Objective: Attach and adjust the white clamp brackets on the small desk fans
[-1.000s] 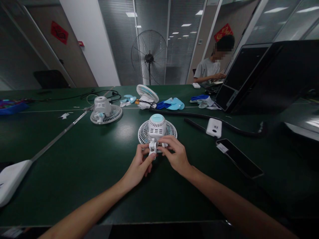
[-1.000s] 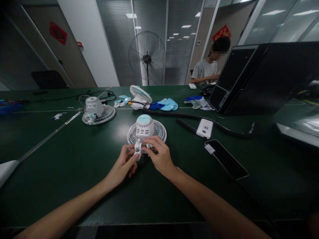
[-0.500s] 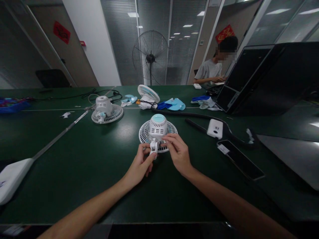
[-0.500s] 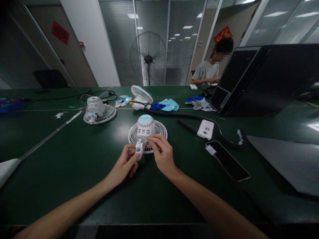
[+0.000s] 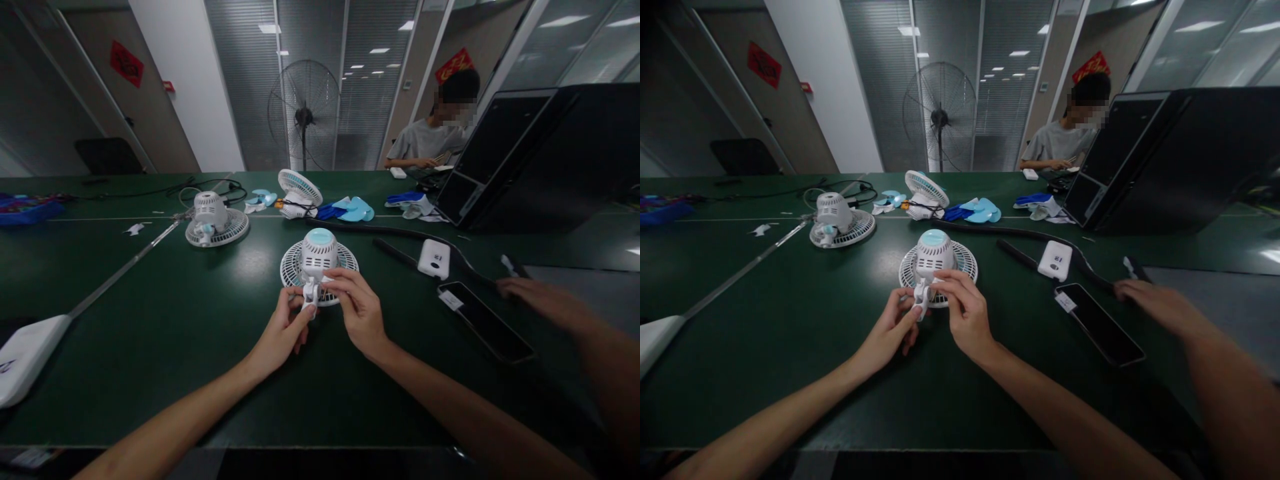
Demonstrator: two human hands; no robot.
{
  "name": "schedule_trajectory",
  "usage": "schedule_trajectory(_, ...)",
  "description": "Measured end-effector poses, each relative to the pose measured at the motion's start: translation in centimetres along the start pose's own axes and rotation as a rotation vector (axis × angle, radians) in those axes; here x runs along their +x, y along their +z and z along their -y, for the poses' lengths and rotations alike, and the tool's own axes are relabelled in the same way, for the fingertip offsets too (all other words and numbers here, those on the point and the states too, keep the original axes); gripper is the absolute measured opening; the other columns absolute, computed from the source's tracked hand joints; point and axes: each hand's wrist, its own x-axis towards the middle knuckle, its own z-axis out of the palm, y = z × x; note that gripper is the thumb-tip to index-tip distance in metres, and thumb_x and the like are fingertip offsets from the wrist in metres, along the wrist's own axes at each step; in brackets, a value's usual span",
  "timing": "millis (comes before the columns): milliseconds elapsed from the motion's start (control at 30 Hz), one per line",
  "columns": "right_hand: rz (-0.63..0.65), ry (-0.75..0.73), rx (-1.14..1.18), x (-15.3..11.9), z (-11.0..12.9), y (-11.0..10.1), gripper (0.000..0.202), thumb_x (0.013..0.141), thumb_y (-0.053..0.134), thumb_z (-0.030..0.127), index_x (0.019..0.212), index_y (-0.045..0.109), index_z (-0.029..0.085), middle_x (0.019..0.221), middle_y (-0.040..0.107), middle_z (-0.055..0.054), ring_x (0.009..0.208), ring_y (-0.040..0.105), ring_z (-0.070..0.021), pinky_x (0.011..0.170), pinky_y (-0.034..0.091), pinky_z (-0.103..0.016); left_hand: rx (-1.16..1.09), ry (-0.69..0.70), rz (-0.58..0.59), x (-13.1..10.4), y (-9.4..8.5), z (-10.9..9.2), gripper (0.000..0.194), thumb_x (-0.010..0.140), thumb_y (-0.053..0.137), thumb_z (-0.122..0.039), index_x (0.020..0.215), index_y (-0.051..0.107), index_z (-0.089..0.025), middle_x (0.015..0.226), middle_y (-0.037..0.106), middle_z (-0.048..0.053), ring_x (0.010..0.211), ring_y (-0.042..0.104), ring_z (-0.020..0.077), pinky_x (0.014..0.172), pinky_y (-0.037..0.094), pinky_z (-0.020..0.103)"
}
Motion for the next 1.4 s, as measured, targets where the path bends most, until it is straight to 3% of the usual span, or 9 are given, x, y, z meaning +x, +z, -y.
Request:
schedule_trajectory(333,-0.108,-0.057,-0.120,0.1,0.0,1.0,0.024,0.098,0.059,0.012,0.104,0.074,0.029,0.121,0.070,-0.005,0.116,0.067,-0.0242,0.103,0.056,-0.047,-0.047,-0.028,0.017,0.1,0.2,-0.4,0.038,0.099,0.059,-0.050,0.118,0.038,-0.025,0.090,0.058,-0.003,0.047,0.053,0.0060,0.035,0.040,0.014)
schedule_trajectory(567,-0.031,-0.140,-0.138,-0.4,-0.3,1.6,0.038,0.096,0.048,0.004,0.115,0.070,0.028,0.135,0.061,-0.007,0.127,0.062,-0.0238,0.109,0.054,-0.046,-0.146,-0.080,0.012,0.0,0.5,-1.1,0.042,0.097,0.062,-0.052,0.115,0.037,-0.024,0.083,0.065,-0.002,0.044,0.058,0.0085,0.036,0.042,0.015)
schedule_trajectory(733,0.047,-0.164,-0.115,-0.7,0.2,1.5,0.047,0.092,0.045,0.001,0.124,0.066,0.028,0.143,0.056,-0.008,0.140,0.053,-0.0275,0.114,0.050,-0.050,-0.177,-0.080,0.014,0.1,0.4,-1.2,0.046,0.096,0.063,-0.054,0.117,0.037,-0.023,0.062,0.061,-0.007,0.041,0.058,0.0118,0.037,0.043,0.016)
schedule_trajectory(867,0.114,-0.151,-0.107,-1.1,1.2,1.1,0.049,0.091,0.048,0.002,0.128,0.064,0.029,0.149,0.051,-0.008,0.143,0.048,-0.0304,0.118,0.045,-0.054,-0.219,-0.063,0.006,0.2,0.5,-0.9,0.047,0.095,0.066,-0.052,0.117,0.037,-0.023,0.071,0.064,-0.005,0.045,0.062,0.0125,0.038,0.044,0.017)
schedule_trajectory(1000,0.080,-0.068,-0.078,-1.8,1.7,0.9,0.037,0.096,0.051,0.006,0.119,0.069,0.029,0.132,0.059,-0.009,0.128,0.059,-0.0280,0.110,0.052,-0.051,-0.234,-0.078,0.010,0.3,0.7,-0.8,0.044,0.095,0.067,-0.050,0.115,0.038,-0.024,0.075,0.064,-0.004,0.045,0.063,0.0117,0.037,0.043,0.016)
schedule_trajectory(1133,-0.062,0.098,0.022,-1.8,1.1,1.4,0.017,0.096,0.063,0.018,0.106,0.073,0.028,0.111,0.059,-0.008,0.106,0.065,-0.0248,0.093,0.062,-0.044,-0.240,-0.096,0.023,0.3,0.8,-0.7,0.044,0.094,0.068,-0.049,0.114,0.038,-0.024,0.081,0.065,-0.003,0.045,0.063,0.0103,0.037,0.043,0.016)
schedule_trajectory(1300,-0.157,0.272,0.208,-0.9,0.1,1.6,0.016,0.091,0.074,0.027,0.106,0.074,0.028,0.130,0.051,-0.008,0.108,0.064,-0.0234,0.083,0.067,-0.036,-0.237,-0.095,0.018,0.4,0.6,-0.5,0.045,0.094,0.068,-0.049,0.114,0.037,-0.024,0.098,0.069,0.002,0.048,0.066,0.0100,0.038,0.044,0.015)
schedule_trajectory(1400,-0.121,0.312,0.227,-0.5,-0.3,1.2,0.024,0.089,0.076,0.028,0.113,0.074,0.028,0.124,0.059,-0.008,0.099,0.066,-0.0210,0.081,0.066,-0.035,-0.222,-0.084,0.016,0.4,0.5,-0.7,0.041,0.096,0.065,-0.048,0.115,0.038,-0.024,0.108,0.069,0.005,0.049,0.067,0.0093,0.038,0.044,0.016)
